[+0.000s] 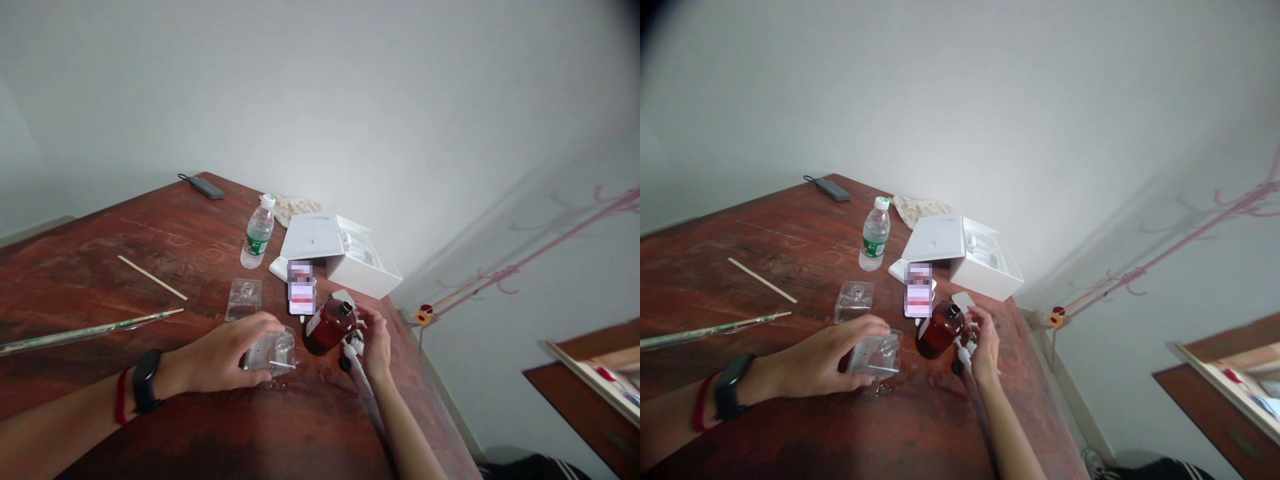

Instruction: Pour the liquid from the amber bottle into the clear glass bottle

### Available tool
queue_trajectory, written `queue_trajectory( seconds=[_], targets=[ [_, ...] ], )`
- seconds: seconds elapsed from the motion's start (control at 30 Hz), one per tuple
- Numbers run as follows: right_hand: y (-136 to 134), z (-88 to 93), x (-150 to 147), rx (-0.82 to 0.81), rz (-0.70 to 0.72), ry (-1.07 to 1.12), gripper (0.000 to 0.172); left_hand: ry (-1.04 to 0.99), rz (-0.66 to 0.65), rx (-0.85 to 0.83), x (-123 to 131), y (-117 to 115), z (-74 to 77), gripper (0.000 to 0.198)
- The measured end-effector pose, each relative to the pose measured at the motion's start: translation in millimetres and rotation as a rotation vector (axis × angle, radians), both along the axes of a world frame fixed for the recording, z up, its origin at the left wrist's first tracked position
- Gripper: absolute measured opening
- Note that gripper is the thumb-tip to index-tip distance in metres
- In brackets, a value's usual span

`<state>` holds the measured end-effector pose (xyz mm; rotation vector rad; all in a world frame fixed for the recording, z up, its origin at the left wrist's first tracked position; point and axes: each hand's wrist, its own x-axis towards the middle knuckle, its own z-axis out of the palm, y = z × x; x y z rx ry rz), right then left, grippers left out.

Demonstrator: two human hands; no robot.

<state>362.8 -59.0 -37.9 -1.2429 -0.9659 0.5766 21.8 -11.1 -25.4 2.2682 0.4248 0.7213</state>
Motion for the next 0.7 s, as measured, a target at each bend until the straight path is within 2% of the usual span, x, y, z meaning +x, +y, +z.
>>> queue_trajectory(
  seconds=[0.27, 0.7],
  targets=[
    [-3.0, 4.9, -5.1, -0.047, 0.049, -0.13, 0.058, 0.002, -0.001, 0.003, -1.1, -0.7, 2.6, 0.064],
    [-3.4, -1.0, 0.9, -0.06, 0.061, -0.295, 0.056, 0.009, 0.0, 0.012, -0.6, -0.2, 2.0, 0.063]
  ],
)
